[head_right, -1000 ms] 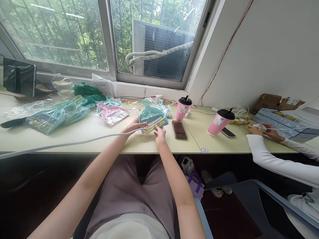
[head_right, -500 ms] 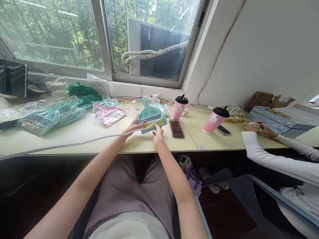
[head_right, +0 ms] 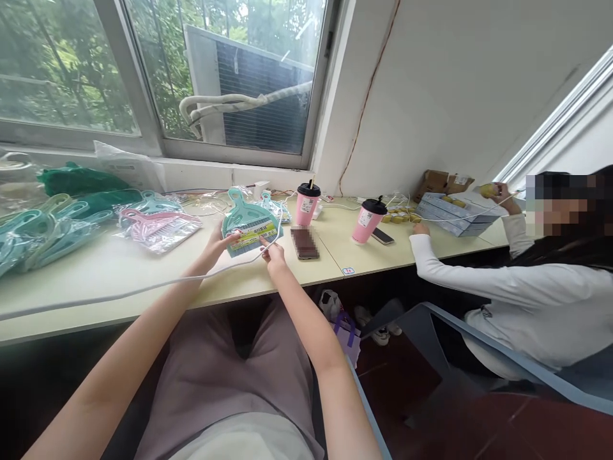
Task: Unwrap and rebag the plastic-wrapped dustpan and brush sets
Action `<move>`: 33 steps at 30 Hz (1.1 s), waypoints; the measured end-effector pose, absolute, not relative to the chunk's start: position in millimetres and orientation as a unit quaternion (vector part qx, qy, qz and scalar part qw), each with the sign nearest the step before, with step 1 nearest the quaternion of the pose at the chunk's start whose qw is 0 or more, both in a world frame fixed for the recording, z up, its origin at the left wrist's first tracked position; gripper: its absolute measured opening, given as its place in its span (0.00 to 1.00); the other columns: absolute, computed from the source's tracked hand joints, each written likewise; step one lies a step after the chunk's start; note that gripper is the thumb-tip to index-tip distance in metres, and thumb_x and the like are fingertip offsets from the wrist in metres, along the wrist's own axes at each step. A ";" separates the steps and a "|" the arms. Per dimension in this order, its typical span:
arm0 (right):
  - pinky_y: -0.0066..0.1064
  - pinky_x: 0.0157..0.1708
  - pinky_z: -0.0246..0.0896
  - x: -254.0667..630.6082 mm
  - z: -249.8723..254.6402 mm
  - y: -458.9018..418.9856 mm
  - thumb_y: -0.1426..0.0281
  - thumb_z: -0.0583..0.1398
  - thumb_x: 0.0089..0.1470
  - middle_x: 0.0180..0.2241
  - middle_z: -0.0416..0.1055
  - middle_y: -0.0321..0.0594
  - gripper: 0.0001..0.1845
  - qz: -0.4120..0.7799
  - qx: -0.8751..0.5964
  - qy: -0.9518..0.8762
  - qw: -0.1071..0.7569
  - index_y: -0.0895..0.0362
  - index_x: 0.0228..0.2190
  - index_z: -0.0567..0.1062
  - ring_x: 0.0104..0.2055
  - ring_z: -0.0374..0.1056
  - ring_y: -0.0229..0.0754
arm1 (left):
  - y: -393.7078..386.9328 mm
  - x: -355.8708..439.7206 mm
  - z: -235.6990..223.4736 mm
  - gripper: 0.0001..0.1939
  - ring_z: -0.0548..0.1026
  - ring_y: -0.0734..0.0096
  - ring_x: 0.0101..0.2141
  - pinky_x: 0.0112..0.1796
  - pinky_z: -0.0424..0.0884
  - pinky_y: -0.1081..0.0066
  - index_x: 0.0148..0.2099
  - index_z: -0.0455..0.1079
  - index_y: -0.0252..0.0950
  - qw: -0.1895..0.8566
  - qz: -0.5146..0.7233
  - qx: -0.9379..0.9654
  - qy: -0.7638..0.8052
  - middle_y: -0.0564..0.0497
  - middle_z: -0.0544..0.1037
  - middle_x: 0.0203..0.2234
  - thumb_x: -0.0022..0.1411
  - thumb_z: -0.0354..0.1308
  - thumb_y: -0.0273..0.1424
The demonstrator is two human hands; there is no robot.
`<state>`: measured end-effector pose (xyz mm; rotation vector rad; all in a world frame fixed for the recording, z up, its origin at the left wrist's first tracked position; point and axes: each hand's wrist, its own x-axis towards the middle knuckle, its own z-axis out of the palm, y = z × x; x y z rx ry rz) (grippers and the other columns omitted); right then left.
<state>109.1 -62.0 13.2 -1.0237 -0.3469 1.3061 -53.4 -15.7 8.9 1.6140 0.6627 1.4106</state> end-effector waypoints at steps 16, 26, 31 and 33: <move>0.14 0.10 0.46 104.9 1.8 -58.7 0.87 0.55 0.51 0.17 0.60 0.23 0.15 0.652 -0.266 -0.043 0.709 0.56 0.34 0.72 0.12 0.45 0.25 | -25.5 -61.5 18.3 0.32 0.74 0.50 0.53 0.50 0.74 0.55 0.53 0.75 0.36 0.607 0.476 0.597 0.219 0.39 0.77 0.51 0.57 0.60 0.55; 0.17 0.11 0.48 105.8 -0.7 -60.8 0.83 0.58 0.51 0.17 0.59 0.24 0.12 0.615 -0.333 -0.085 0.710 0.54 0.32 0.73 0.14 0.45 0.27 | -32.3 -60.9 26.8 0.31 0.77 0.53 0.47 0.44 0.78 0.56 0.49 0.77 0.34 0.534 0.495 0.627 0.276 0.41 0.81 0.43 0.55 0.62 0.54; 0.19 0.12 0.49 105.3 -0.9 -62.9 0.81 0.60 0.50 0.17 0.58 0.24 0.10 0.598 -0.364 -0.123 0.704 0.54 0.32 0.73 0.14 0.46 0.27 | -31.0 -62.6 26.4 0.31 0.77 0.55 0.47 0.47 0.76 0.57 0.47 0.78 0.34 0.515 0.501 0.636 0.281 0.42 0.81 0.42 0.53 0.63 0.55; 0.18 0.12 0.48 105.7 -1.7 -62.4 0.81 0.60 0.49 0.17 0.56 0.24 0.11 0.596 -0.361 -0.143 0.703 0.54 0.31 0.73 0.14 0.44 0.26 | -30.4 -63.3 25.9 0.31 0.77 0.55 0.47 0.48 0.75 0.57 0.46 0.78 0.34 0.522 0.499 0.636 0.272 0.42 0.81 0.42 0.54 0.62 0.56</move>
